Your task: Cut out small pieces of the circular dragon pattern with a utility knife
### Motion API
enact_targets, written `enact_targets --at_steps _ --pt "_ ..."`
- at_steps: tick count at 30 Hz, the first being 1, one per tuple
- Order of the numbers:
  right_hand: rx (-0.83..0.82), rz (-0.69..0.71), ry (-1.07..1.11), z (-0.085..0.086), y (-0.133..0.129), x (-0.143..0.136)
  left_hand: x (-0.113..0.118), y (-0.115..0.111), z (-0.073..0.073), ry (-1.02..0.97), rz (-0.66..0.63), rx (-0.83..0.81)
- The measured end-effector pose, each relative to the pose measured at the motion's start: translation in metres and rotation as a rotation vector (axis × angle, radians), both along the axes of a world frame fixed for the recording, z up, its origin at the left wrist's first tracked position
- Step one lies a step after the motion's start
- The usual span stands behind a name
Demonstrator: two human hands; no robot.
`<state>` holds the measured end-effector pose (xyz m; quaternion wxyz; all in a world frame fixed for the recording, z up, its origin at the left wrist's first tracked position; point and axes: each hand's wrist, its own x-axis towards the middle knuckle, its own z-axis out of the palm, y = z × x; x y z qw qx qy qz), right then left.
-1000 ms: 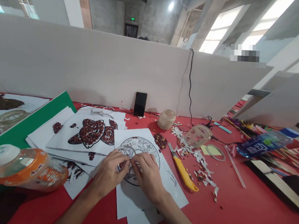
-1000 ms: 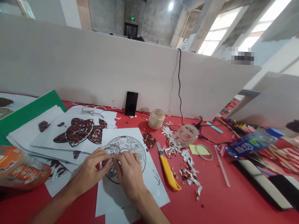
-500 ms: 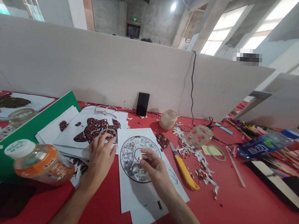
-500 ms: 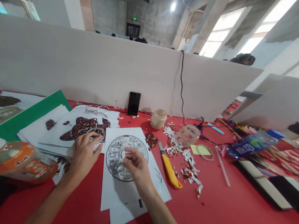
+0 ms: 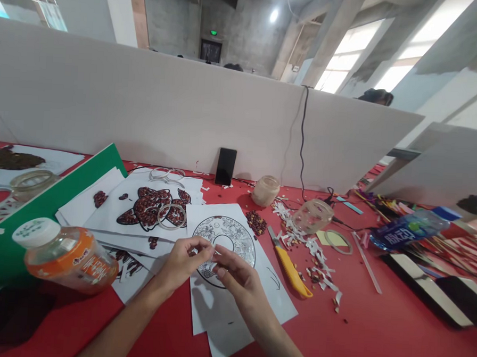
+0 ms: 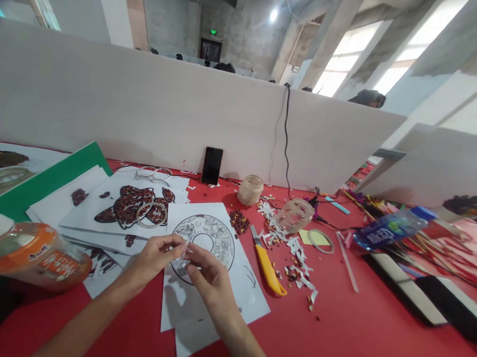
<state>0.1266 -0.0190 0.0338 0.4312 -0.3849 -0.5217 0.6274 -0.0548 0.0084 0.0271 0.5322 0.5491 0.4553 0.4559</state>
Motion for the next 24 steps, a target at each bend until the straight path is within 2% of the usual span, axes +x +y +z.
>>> enact_targets --at_steps 6,10,12,14,18,21,24 --pt "0.109 -0.008 -0.148 -0.005 -0.030 0.007 0.003 -0.004 0.003 0.013 -0.029 -0.009" --pt "0.190 -0.138 -0.279 -0.003 -0.037 0.018 0.001 -0.002 0.001 -0.003 0.046 -0.055" --pt "0.249 -0.204 -0.382 0.005 -0.027 0.023 0.000 -0.003 0.003 0.026 0.012 -0.045" --pt "0.303 -0.200 -0.489 0.015 -0.011 0.024 0.002 -0.005 0.006 0.068 -0.050 -0.019" --pt "0.347 -0.036 -0.617 0.031 0.025 0.018 0.006 -0.008 0.011 0.109 -0.119 0.001" --pt "0.364 0.046 -0.631 0.033 0.043 0.012 0.004 -0.007 0.010 0.131 -0.092 -0.020" --pt "0.367 0.056 -0.648 0.030 0.054 0.008 0.001 -0.004 0.006 0.123 -0.042 -0.107"
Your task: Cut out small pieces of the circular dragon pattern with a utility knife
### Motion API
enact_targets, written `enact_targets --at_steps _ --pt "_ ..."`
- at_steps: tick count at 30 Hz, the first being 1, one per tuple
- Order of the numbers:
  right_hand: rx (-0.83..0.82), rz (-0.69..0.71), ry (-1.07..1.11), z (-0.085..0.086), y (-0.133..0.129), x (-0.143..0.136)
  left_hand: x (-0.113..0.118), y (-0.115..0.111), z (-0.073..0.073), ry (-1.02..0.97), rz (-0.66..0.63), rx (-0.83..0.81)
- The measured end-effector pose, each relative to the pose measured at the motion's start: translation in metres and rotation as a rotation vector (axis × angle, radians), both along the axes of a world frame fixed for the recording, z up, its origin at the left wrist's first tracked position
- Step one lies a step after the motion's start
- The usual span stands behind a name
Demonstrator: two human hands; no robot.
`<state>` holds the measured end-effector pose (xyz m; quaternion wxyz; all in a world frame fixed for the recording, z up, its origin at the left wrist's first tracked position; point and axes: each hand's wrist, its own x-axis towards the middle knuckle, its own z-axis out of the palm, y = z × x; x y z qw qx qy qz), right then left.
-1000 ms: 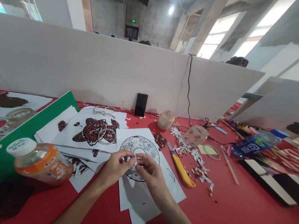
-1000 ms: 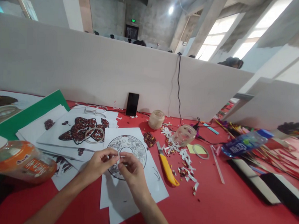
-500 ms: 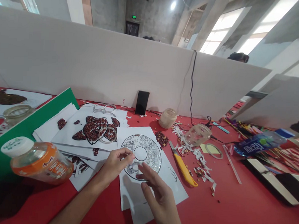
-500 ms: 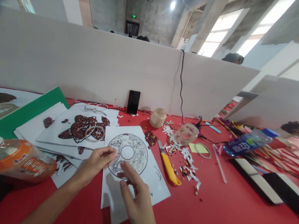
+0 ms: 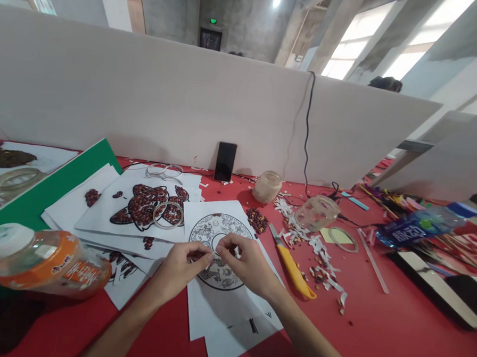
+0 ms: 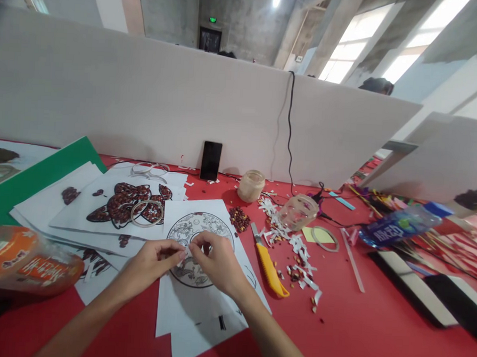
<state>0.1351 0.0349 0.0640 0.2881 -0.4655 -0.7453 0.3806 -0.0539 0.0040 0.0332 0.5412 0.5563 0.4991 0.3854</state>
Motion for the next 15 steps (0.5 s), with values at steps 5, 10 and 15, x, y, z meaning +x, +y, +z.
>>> enact_targets --at_steps 5,10,15 --pt "-0.013 -0.030 -0.047 -0.006 0.008 -0.005 -0.001 0.002 -0.007 -0.019 0.067 -0.142" --pt "0.020 -0.051 -0.096 -0.012 0.012 -0.007 -0.004 0.000 -0.009 0.073 0.104 -0.097" --pt "0.120 -0.030 -0.182 -0.019 0.014 -0.005 -0.005 -0.001 -0.001 0.177 0.107 -0.049"
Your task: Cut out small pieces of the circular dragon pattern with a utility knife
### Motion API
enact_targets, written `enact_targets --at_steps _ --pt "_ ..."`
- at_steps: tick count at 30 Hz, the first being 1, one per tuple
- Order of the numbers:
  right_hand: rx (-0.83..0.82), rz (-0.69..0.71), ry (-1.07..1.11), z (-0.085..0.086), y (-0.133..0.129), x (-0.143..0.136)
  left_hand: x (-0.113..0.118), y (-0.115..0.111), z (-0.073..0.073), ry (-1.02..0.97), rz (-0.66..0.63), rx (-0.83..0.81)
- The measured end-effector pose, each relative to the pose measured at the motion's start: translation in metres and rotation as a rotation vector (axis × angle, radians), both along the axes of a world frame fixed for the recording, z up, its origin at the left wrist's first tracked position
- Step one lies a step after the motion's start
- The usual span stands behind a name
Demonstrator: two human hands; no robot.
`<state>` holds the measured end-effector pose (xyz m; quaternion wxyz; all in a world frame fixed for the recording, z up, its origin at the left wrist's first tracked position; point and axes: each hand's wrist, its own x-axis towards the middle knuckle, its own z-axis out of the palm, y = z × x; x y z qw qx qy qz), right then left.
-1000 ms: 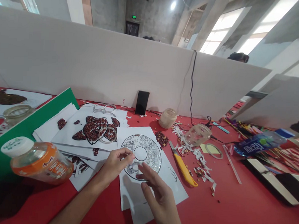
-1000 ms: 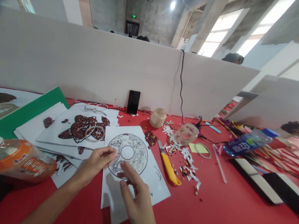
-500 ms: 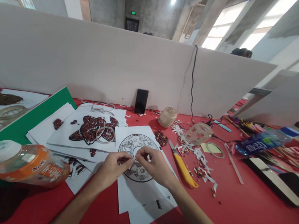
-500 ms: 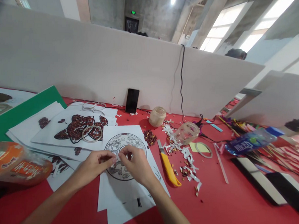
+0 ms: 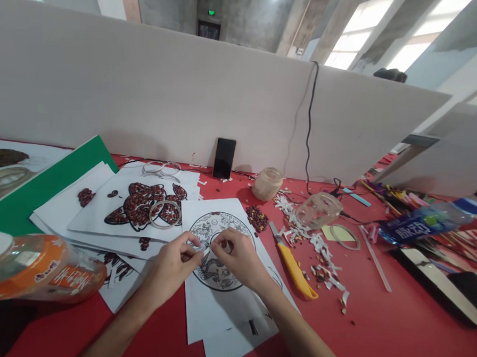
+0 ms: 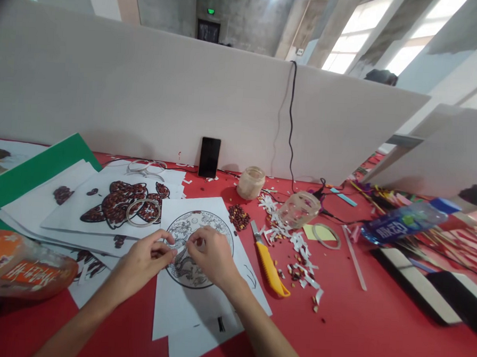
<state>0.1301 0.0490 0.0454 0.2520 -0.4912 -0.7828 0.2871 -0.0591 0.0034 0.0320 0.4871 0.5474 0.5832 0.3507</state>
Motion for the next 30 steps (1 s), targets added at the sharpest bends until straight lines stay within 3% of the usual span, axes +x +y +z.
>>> enact_targets --at_steps 5,10,30 --pt "-0.005 0.019 -0.047 -0.007 0.002 0.001 0.007 0.003 0.006 0.130 -0.017 -0.018" --pt "-0.049 0.034 -0.055 -0.007 0.006 0.004 0.008 0.010 0.001 0.240 -0.041 0.005" --pt "-0.009 -0.018 -0.076 -0.018 0.007 0.000 -0.003 0.017 -0.010 0.219 -0.091 -0.009"
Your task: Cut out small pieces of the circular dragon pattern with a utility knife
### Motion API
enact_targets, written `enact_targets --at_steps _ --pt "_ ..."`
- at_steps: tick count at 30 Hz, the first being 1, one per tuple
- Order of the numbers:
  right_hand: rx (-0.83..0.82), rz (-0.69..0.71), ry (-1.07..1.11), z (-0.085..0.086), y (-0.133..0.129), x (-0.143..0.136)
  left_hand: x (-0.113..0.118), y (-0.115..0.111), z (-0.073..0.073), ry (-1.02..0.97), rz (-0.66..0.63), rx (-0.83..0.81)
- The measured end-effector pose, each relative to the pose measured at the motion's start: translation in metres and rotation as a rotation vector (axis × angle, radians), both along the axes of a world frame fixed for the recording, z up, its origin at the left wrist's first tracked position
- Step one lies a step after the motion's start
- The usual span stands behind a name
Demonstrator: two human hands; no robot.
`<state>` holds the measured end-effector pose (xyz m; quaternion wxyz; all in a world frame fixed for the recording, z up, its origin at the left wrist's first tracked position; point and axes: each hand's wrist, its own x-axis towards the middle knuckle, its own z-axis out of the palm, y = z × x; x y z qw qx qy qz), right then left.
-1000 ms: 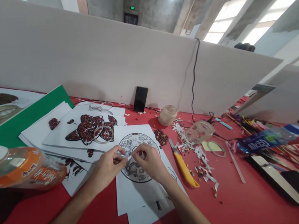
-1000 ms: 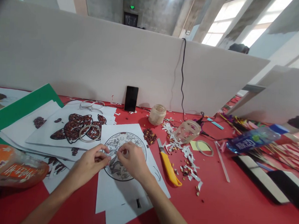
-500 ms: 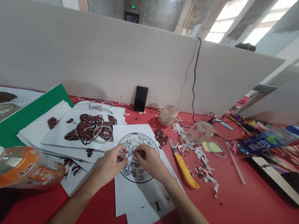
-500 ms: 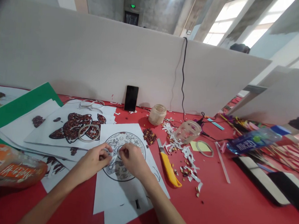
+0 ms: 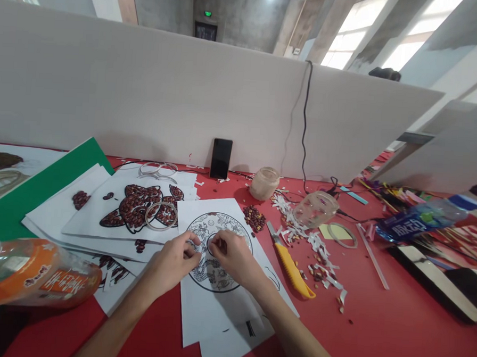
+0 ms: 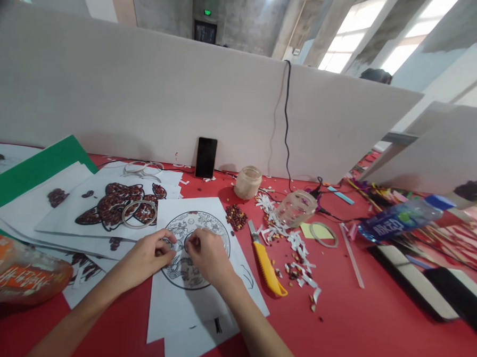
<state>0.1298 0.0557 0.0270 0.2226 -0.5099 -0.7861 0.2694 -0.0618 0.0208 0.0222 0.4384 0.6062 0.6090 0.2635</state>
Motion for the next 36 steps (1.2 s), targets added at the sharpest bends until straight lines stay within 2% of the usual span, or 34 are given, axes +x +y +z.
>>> enact_targets --at_steps 7,13,20,23,28,36 --pt "0.002 -0.043 -0.087 -0.003 -0.004 -0.007 0.001 0.002 -0.002 0.044 -0.003 0.022" --pt "-0.020 -0.033 -0.154 0.002 -0.003 -0.009 0.003 0.000 0.004 0.160 0.006 0.034" --pt "-0.040 -0.030 -0.212 0.006 -0.002 -0.011 -0.015 -0.001 0.010 0.235 -0.038 -0.055" --pt "-0.038 -0.033 -0.250 0.007 -0.003 -0.012 -0.016 -0.002 0.017 0.246 -0.083 0.004" --pt "-0.028 -0.036 -0.304 0.009 -0.005 -0.016 -0.007 0.001 0.029 0.485 -0.108 0.018" --pt "-0.038 -0.075 -0.254 0.007 -0.008 -0.024 -0.014 0.010 0.018 0.485 -0.180 0.009"
